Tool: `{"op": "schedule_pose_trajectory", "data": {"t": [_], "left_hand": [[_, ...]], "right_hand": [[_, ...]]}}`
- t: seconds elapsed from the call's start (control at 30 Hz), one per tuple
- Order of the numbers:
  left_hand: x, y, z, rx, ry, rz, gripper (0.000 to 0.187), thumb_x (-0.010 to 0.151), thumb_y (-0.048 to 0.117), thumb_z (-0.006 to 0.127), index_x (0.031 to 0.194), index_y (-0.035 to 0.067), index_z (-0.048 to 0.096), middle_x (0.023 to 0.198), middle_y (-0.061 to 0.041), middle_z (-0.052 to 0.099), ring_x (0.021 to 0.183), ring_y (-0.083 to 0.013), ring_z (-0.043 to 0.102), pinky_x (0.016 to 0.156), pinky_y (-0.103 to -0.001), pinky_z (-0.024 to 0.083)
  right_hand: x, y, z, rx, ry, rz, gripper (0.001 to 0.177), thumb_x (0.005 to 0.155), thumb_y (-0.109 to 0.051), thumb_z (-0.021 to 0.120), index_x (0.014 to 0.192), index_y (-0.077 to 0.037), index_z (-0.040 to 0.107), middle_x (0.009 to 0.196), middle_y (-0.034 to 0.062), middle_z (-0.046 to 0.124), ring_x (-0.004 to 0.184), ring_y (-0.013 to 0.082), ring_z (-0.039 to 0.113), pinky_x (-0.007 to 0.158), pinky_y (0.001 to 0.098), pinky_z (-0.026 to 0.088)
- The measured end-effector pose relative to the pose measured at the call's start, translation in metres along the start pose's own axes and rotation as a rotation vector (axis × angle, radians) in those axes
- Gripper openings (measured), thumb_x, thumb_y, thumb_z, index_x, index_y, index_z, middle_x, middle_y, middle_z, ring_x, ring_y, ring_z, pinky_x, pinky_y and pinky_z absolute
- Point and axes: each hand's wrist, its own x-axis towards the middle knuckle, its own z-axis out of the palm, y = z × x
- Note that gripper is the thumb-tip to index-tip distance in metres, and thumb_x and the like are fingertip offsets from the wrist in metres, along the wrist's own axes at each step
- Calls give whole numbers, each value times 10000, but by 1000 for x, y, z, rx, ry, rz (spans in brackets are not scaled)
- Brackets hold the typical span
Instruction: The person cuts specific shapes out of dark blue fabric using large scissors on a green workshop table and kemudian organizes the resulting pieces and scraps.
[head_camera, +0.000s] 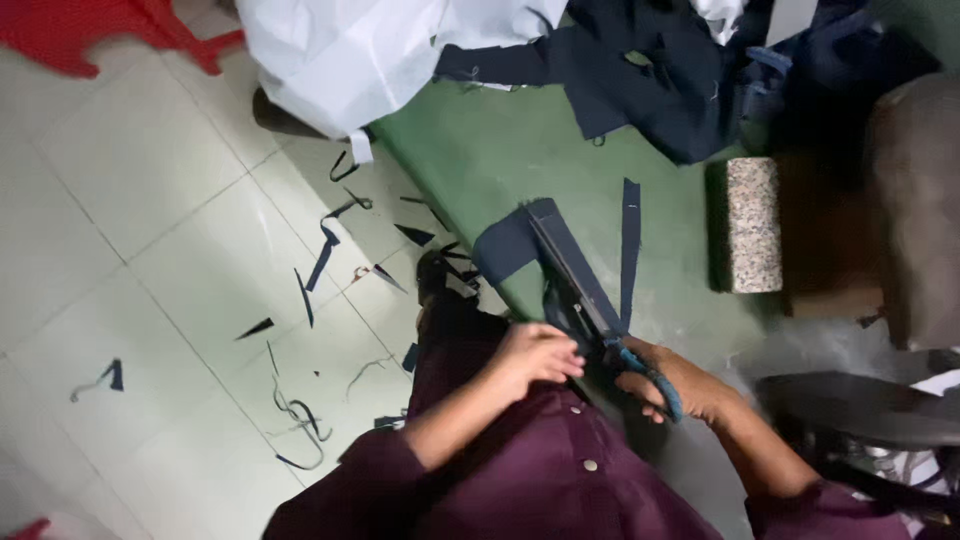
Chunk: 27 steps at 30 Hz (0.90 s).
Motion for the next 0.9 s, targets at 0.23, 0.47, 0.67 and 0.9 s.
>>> {"op": "schedule_pose_trajectory", "data": {"t": [0.23, 0.47, 0.67, 0.9], "left_hand": [[-64, 288, -13, 299, 217, 450, 76, 781, 55, 722, 853, 30, 713, 823, -160, 793, 723, -216, 776, 599, -271, 585], [29, 422, -37, 912, 263, 773, 310, 921, 197, 700, 1184, 47, 636, 1053, -74, 721, 872, -163, 779, 803, -270, 582], [48, 345, -57, 1655, -373, 709, 319, 922, 108, 691, 1239, 75, 688, 1246, -162, 674, 1095, -374, 641, 900, -488, 549], [82, 289, -74, 1622, -742, 1221, 354, 844, 34, 689, 1170, 95, 564, 1105, -139, 496, 870, -362, 597, 786, -491, 529]], "right_hand": [[-16, 17, 39, 276, -108, 285, 659, 970, -205, 580, 1588, -194, 351, 673, 101, 715, 496, 150, 678, 426, 249, 582], [-41, -107, 135, 148, 40, 476, 315, 899, -290, 463, 1135, -357, 660, 925, -109, 732, 763, 19, 674, 704, 214, 502], [17, -106, 246, 896, 220, 151, 576, 921, -308, 581, 1473, -148, 551, 1465, 67, 669, 1202, 187, 738, 1025, 271, 526], [117, -167, 275, 858, 661, -22, 493, 923, -261, 543, 1389, -103, 577, 1408, 60, 625, 1285, 169, 540, 1120, 322, 389]]}}
